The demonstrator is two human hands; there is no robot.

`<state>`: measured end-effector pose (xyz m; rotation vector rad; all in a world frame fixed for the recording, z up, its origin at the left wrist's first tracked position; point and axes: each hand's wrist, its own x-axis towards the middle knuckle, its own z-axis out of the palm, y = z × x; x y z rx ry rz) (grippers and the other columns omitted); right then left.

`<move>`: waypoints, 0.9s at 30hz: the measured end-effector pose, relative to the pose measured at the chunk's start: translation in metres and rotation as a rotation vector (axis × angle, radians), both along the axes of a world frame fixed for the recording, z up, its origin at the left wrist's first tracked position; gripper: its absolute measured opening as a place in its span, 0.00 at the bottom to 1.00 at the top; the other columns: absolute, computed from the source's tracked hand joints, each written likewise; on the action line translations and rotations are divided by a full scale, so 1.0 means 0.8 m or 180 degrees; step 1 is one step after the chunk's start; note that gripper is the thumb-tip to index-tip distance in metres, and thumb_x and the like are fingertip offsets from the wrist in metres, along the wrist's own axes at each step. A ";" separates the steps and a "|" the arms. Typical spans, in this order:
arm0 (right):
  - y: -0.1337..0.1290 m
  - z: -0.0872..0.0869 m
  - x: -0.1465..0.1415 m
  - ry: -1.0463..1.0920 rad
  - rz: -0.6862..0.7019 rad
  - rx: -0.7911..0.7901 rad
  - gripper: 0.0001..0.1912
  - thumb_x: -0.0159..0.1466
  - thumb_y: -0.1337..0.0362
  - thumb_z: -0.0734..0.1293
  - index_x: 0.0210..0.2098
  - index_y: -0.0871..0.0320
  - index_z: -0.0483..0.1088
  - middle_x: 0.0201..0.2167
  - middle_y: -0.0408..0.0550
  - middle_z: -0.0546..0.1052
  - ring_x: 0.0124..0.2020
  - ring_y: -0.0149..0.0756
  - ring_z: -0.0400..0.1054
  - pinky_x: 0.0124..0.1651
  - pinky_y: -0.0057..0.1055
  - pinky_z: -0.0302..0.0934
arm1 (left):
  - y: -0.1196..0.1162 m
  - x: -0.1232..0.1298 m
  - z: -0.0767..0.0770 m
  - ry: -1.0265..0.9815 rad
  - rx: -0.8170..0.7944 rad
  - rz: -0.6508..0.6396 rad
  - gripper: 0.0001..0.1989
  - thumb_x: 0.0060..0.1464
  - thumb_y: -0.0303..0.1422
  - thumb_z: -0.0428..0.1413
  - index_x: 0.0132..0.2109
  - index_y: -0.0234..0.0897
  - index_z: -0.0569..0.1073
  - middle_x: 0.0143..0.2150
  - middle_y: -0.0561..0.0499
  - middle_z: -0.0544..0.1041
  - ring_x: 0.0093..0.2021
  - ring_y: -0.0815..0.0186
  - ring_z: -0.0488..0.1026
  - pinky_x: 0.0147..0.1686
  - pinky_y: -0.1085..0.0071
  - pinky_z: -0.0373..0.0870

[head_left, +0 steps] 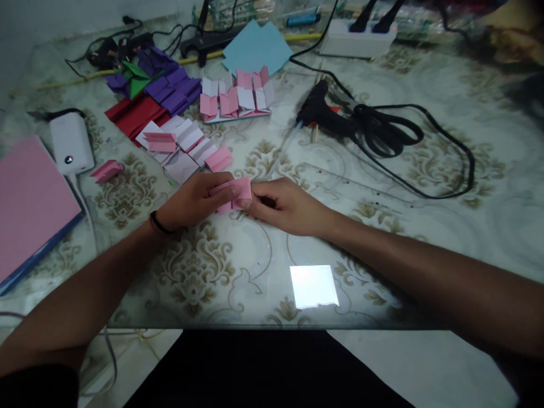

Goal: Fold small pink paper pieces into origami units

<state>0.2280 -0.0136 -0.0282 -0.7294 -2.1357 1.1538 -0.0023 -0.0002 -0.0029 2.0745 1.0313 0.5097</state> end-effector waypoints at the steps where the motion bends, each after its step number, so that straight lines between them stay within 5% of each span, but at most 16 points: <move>1: 0.000 0.000 0.000 -0.0008 0.0001 -0.0006 0.23 0.76 0.52 0.64 0.28 0.59 0.66 0.21 0.36 0.60 0.24 0.25 0.53 0.29 0.25 0.48 | 0.000 0.000 0.000 -0.0004 -0.0002 0.0005 0.20 0.67 0.43 0.52 0.29 0.36 0.67 0.24 0.56 0.63 0.27 0.71 0.59 0.28 0.71 0.56; 27: 0.000 -0.001 0.000 0.0045 0.0034 -0.0051 0.23 0.75 0.50 0.65 0.31 0.60 0.68 0.22 0.36 0.59 0.24 0.24 0.52 0.29 0.24 0.48 | -0.001 -0.001 -0.002 -0.0111 -0.0042 -0.0019 0.19 0.67 0.41 0.53 0.29 0.35 0.65 0.24 0.57 0.62 0.27 0.73 0.58 0.28 0.73 0.55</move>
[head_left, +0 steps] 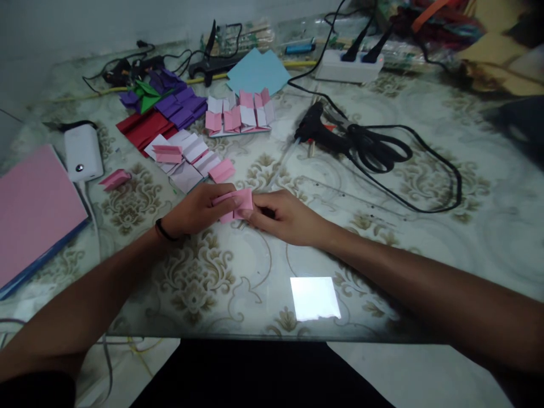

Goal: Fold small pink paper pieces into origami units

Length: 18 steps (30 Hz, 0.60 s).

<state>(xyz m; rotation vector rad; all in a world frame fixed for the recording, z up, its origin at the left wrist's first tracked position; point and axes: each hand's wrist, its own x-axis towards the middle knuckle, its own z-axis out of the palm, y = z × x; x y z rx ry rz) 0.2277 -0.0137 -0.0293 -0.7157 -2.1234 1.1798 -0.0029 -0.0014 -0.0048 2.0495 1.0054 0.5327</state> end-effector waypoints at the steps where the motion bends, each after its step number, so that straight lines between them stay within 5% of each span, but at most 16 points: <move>1: 0.000 0.000 0.000 0.0003 0.0004 0.0000 0.23 0.75 0.49 0.65 0.31 0.60 0.68 0.22 0.36 0.59 0.24 0.24 0.52 0.29 0.24 0.48 | 0.000 0.000 0.000 0.0001 -0.0007 0.0005 0.19 0.67 0.41 0.52 0.29 0.35 0.65 0.24 0.57 0.62 0.27 0.73 0.58 0.28 0.73 0.55; 18: 0.000 0.000 0.000 -0.0025 0.0016 -0.0061 0.23 0.75 0.50 0.65 0.30 0.60 0.68 0.21 0.36 0.60 0.24 0.25 0.52 0.29 0.25 0.48 | 0.000 0.001 0.003 0.0001 -0.0048 0.0007 0.19 0.67 0.41 0.53 0.29 0.35 0.65 0.25 0.57 0.61 0.27 0.73 0.58 0.29 0.72 0.55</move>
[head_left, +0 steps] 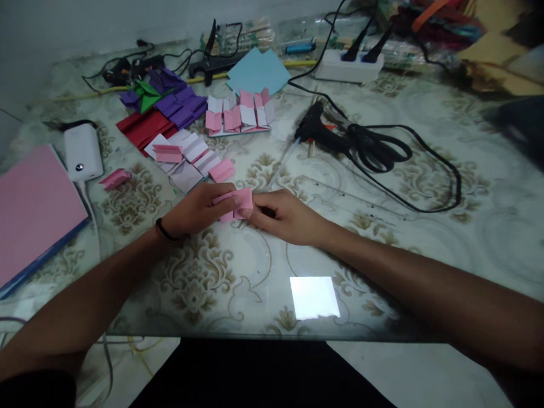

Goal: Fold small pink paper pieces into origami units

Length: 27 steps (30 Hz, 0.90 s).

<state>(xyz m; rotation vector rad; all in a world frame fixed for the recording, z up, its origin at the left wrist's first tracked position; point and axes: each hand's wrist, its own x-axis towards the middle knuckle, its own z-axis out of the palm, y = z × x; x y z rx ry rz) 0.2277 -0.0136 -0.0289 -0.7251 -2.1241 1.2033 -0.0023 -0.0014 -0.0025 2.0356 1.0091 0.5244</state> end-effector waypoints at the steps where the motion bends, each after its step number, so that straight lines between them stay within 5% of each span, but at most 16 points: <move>1: 0.000 0.000 0.000 0.0000 0.0001 -0.0012 0.23 0.75 0.50 0.65 0.30 0.60 0.68 0.21 0.36 0.60 0.24 0.25 0.52 0.29 0.25 0.48 | 0.000 0.000 0.000 0.0004 0.0004 -0.0004 0.19 0.67 0.41 0.53 0.29 0.35 0.65 0.25 0.57 0.61 0.27 0.73 0.58 0.29 0.72 0.55; 27: 0.000 0.001 0.000 -0.0011 0.0011 0.0028 0.23 0.75 0.49 0.65 0.31 0.60 0.69 0.22 0.37 0.62 0.24 0.25 0.53 0.30 0.25 0.49 | 0.000 0.000 0.000 0.0044 0.0030 0.0019 0.20 0.66 0.41 0.53 0.28 0.36 0.63 0.24 0.57 0.60 0.27 0.72 0.57 0.28 0.72 0.54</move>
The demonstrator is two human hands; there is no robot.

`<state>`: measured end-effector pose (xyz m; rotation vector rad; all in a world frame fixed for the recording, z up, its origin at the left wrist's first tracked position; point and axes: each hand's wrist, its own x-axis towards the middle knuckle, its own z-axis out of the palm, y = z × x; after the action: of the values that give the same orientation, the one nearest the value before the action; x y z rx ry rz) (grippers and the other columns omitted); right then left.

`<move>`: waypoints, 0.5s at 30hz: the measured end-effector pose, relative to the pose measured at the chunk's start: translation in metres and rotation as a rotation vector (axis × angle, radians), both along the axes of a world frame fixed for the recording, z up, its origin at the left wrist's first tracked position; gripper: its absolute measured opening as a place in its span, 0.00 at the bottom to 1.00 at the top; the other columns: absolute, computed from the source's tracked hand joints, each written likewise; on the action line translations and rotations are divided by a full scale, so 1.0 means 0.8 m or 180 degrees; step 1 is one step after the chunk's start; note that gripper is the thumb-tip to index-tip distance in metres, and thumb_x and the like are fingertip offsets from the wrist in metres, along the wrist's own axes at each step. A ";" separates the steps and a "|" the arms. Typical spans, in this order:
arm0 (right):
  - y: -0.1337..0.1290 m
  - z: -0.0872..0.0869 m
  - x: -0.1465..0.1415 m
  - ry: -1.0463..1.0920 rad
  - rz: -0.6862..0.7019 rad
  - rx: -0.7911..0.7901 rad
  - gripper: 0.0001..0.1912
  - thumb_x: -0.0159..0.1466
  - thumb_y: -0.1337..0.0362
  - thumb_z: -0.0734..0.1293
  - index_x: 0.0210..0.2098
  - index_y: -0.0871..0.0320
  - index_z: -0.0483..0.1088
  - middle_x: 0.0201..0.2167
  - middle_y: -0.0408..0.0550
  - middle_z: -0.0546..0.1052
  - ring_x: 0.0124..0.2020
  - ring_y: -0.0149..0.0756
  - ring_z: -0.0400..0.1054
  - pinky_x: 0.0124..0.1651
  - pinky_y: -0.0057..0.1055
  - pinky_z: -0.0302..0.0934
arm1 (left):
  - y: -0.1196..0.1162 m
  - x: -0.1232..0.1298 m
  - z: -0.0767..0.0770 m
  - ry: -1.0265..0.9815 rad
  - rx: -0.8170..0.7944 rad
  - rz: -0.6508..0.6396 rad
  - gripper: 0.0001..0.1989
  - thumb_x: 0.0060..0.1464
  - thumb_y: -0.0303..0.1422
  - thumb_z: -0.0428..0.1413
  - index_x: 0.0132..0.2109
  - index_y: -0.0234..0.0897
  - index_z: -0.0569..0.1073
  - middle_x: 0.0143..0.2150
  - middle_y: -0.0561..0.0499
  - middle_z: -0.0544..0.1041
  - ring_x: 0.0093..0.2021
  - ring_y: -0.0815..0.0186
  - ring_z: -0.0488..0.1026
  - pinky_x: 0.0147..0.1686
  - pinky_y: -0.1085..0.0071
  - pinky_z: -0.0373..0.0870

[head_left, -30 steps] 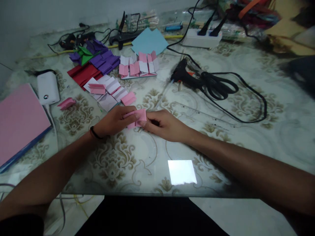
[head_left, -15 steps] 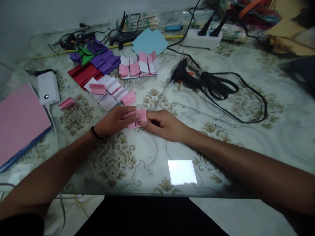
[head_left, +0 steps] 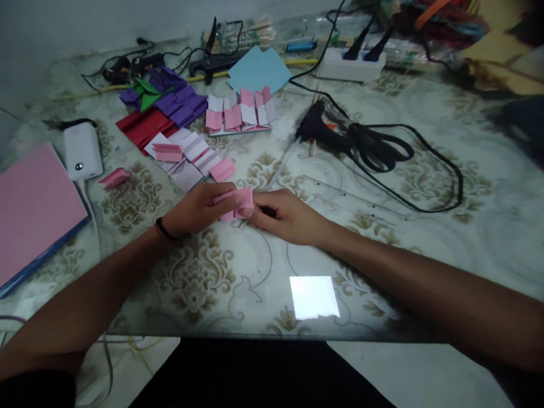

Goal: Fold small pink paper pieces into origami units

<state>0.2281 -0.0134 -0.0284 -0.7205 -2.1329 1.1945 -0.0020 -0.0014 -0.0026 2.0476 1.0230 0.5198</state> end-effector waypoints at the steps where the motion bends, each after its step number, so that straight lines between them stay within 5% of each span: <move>1: 0.000 0.000 0.000 -0.0007 -0.0001 0.0005 0.23 0.75 0.49 0.65 0.31 0.60 0.69 0.22 0.37 0.62 0.24 0.25 0.53 0.30 0.25 0.49 | 0.000 0.000 0.000 0.0001 -0.0007 0.0000 0.20 0.66 0.41 0.53 0.28 0.36 0.63 0.24 0.57 0.60 0.27 0.72 0.57 0.29 0.72 0.55; 15: 0.000 -0.001 0.001 0.0002 -0.0003 0.0027 0.23 0.75 0.48 0.65 0.31 0.60 0.69 0.22 0.37 0.63 0.24 0.25 0.53 0.29 0.25 0.49 | 0.000 0.001 0.002 0.0002 -0.0009 -0.0040 0.19 0.66 0.40 0.52 0.28 0.36 0.63 0.24 0.57 0.60 0.27 0.72 0.56 0.29 0.72 0.55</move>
<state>0.2285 -0.0131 -0.0296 -0.7174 -2.1358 1.1845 -0.0012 -0.0012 -0.0008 2.0507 1.0101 0.5109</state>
